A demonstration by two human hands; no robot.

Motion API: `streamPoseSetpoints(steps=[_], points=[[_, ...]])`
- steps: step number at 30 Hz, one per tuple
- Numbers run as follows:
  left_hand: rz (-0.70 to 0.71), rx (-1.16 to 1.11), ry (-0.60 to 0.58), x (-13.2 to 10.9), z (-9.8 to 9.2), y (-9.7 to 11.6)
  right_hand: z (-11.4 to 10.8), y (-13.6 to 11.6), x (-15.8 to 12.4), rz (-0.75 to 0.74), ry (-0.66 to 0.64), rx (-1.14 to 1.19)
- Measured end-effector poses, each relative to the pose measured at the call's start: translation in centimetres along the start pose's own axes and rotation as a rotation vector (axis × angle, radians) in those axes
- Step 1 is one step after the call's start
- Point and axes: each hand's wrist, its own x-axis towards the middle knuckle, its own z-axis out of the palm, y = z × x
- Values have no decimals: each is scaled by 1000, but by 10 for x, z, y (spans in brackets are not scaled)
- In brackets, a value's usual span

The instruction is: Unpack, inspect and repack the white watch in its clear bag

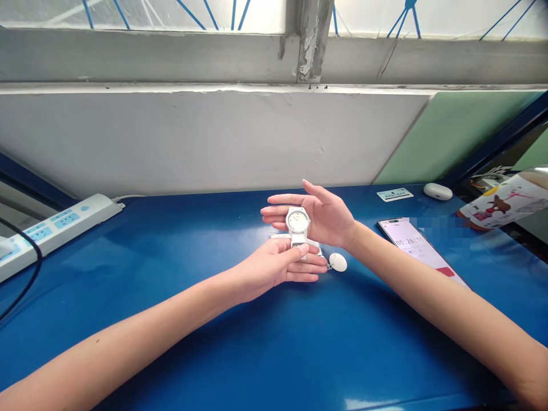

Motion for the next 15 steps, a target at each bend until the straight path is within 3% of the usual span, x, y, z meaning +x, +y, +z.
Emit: streamPoseSetpoints(steps=[10, 15], points=[[24, 11, 83, 1, -1, 4, -9, 3, 1, -13, 28, -60], [102, 99, 205, -1, -6, 16, -8, 2, 4, -194, 174, -415]])
